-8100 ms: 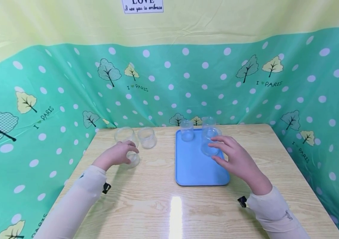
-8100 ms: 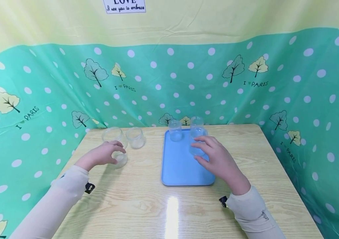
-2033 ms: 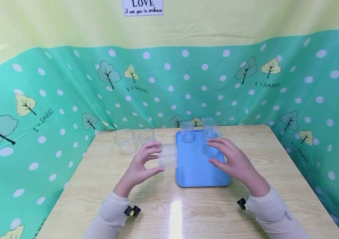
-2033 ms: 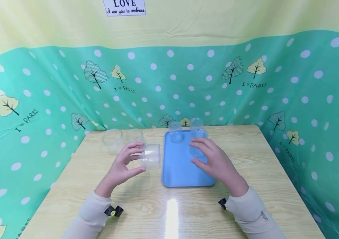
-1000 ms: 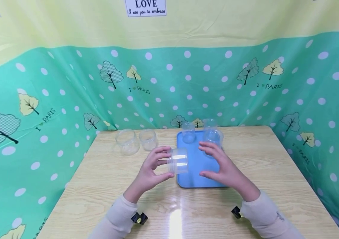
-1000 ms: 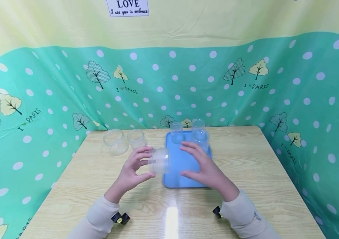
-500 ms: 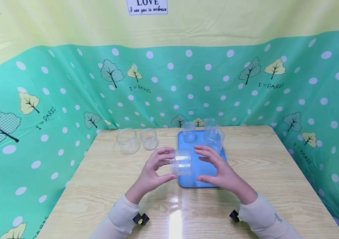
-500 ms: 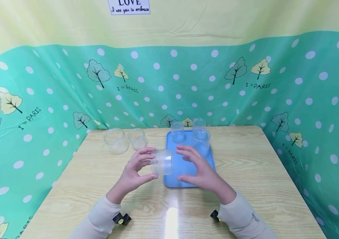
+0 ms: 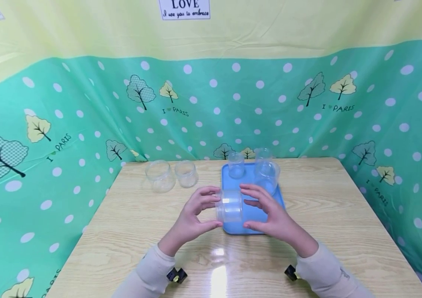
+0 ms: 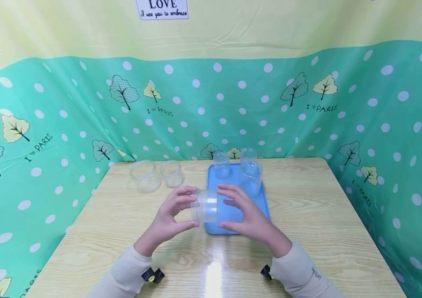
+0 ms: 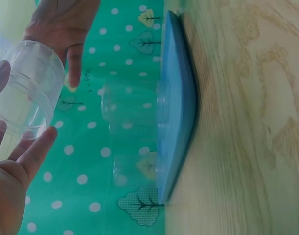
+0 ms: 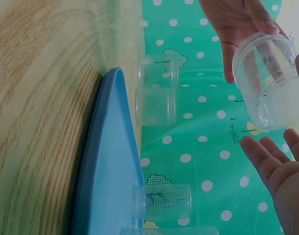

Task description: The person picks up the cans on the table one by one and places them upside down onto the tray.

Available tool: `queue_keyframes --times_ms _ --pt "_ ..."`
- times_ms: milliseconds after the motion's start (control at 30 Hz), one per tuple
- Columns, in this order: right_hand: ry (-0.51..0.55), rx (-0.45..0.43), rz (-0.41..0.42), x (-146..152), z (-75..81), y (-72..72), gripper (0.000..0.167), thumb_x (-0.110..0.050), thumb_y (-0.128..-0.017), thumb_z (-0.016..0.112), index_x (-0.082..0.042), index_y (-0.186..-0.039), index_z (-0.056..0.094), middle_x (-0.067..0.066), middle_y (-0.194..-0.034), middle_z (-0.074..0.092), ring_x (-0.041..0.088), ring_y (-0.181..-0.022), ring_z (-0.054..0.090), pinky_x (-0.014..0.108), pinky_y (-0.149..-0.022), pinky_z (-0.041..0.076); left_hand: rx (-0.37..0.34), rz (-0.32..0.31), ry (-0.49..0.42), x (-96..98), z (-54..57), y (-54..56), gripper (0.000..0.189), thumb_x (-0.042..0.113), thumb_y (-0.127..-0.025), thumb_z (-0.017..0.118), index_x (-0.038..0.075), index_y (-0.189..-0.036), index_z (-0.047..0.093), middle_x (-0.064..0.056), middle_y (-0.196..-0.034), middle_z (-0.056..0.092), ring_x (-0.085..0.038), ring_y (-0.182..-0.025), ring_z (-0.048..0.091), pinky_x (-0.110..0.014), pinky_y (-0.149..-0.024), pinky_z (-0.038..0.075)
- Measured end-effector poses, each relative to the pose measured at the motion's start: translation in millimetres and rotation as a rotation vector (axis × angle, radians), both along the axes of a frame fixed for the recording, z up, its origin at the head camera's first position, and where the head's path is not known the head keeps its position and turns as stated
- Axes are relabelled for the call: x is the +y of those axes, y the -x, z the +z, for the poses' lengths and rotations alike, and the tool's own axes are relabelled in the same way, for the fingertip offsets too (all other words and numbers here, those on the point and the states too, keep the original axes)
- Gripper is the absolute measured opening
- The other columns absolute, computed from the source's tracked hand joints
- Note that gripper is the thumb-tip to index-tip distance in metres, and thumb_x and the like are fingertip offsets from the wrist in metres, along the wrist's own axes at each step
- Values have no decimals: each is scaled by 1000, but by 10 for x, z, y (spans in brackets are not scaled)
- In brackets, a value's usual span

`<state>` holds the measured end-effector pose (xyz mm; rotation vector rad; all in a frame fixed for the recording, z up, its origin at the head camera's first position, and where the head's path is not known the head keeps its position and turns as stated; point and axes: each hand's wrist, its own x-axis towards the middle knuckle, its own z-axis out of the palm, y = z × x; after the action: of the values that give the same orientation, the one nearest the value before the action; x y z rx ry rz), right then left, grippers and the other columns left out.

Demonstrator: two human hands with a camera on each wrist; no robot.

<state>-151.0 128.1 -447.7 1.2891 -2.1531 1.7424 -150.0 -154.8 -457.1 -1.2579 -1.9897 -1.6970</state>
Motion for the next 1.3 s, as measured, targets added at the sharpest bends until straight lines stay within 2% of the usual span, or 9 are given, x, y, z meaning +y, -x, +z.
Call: queue_keyframes --times_ms 167,333,567,667,833,967,1167,1300 --pt "-2 7 2 1 -19 7 77 3 -81 84 4 -147 46 19 -158 35 20 -144 42 48 -107 51 15 -27 0 35 -33 6 69 -15 -69 87 0 -130 58 -29 -144 44 -37 -135 50 -48 -99 57" --pt "-11 3 -4 -6 -17 -4 76 2 -81 84 0 -147 47 18 -159 35 19 -144 42 46 -106 52 21 -20 4 57 -20 -17 69 -18 -68 86 -2 -129 58 -30 -143 44 -39 -134 50 -48 -97 57" --pt "-12 5 -9 -14 -18 -19 77 1 -81 84 -1 -148 46 17 -159 36 19 -144 42 49 -106 51 30 -13 2 104 167 -137 65 -20 -70 83 -4 -127 58 -33 -139 44 -36 -133 51 -48 -98 57" --pt "-9 19 -8 -16 -27 -15 77 2 -81 84 0 -148 46 17 -159 36 20 -145 41 47 -106 51 32 -10 0 116 209 -161 64 -19 -70 83 -4 -128 58 -33 -139 44 -34 -134 51 -47 -98 57" --pt "-6 21 -10 -30 -27 -14 77 3 -80 84 2 -147 46 19 -158 36 18 -145 40 38 -109 51 21 -4 -4 126 209 -168 65 -20 -71 83 -3 -129 57 -32 -141 43 -38 -134 50 -50 -99 56" --pt "18 59 -7 -41 -37 -4 78 6 -78 85 2 -146 47 21 -156 38 20 -144 41 35 -107 52 16 -13 -4 125 219 -170 65 -20 -72 82 -4 -129 57 -33 -142 43 -40 -134 50 -51 -98 56" --pt "16 77 -23 -44 -69 0 78 4 -79 86 -7 -147 49 17 -154 41 21 -141 44 35 -105 53 15 -35 4 118 219 -152 65 -19 -72 82 -5 -129 55 -35 -142 42 -41 -134 49 -51 -98 56" --pt "7 79 -35 -43 -84 -2 76 0 -81 85 -9 -147 49 16 -154 42 22 -141 45 36 -105 54 23 -38 17 114 220 -150 67 -19 -72 82 -4 -131 54 -35 -143 42 -41 -135 49 -50 -99 56"
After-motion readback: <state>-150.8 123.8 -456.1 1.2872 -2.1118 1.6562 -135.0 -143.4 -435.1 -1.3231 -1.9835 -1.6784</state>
